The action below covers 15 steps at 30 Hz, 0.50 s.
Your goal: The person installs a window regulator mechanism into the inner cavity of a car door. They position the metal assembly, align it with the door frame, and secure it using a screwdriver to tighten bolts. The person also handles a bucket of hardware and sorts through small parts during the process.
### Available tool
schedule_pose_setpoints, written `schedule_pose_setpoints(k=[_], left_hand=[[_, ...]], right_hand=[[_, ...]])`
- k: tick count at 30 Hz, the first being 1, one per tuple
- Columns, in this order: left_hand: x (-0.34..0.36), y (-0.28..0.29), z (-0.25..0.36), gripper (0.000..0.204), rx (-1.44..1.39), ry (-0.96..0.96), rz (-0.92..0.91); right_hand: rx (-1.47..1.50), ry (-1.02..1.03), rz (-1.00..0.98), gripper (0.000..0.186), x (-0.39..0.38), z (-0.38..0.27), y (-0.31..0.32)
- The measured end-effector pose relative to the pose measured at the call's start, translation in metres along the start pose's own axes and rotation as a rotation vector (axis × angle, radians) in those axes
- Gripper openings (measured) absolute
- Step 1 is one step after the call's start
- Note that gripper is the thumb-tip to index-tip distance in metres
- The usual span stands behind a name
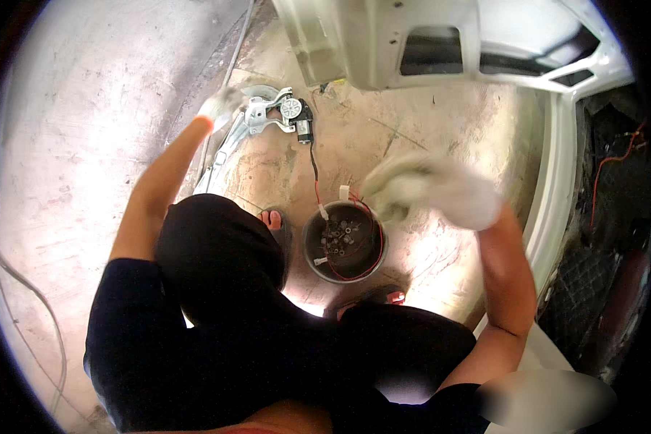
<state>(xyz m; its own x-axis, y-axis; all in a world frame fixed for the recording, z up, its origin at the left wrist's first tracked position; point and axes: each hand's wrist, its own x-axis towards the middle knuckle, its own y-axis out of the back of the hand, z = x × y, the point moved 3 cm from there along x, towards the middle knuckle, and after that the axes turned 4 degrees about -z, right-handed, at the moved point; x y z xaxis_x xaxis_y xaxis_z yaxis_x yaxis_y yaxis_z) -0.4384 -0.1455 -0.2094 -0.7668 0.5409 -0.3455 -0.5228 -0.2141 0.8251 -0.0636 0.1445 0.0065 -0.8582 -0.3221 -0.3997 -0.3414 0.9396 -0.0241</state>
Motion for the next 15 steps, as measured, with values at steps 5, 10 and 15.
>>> schedule_pose_setpoints(k=[5, 10, 15], left_hand=[[-0.034, -0.060, -0.105, 0.091, -0.037, 0.236, 0.044], [-0.031, -0.084, -0.077, 0.110, 0.200, 0.221, -0.067], [-0.018, -0.101, -0.093, 0.108, 0.246, 0.287, -0.078]], right_hand=[[-0.939, -0.559, -0.246, 0.053, 0.086, 0.105, -0.023], [-1.185, -0.635, -0.095, 0.049, 0.186, 0.122, -0.022], [-1.237, -0.552, -0.049, 0.048, 0.271, 0.118, -0.020]])
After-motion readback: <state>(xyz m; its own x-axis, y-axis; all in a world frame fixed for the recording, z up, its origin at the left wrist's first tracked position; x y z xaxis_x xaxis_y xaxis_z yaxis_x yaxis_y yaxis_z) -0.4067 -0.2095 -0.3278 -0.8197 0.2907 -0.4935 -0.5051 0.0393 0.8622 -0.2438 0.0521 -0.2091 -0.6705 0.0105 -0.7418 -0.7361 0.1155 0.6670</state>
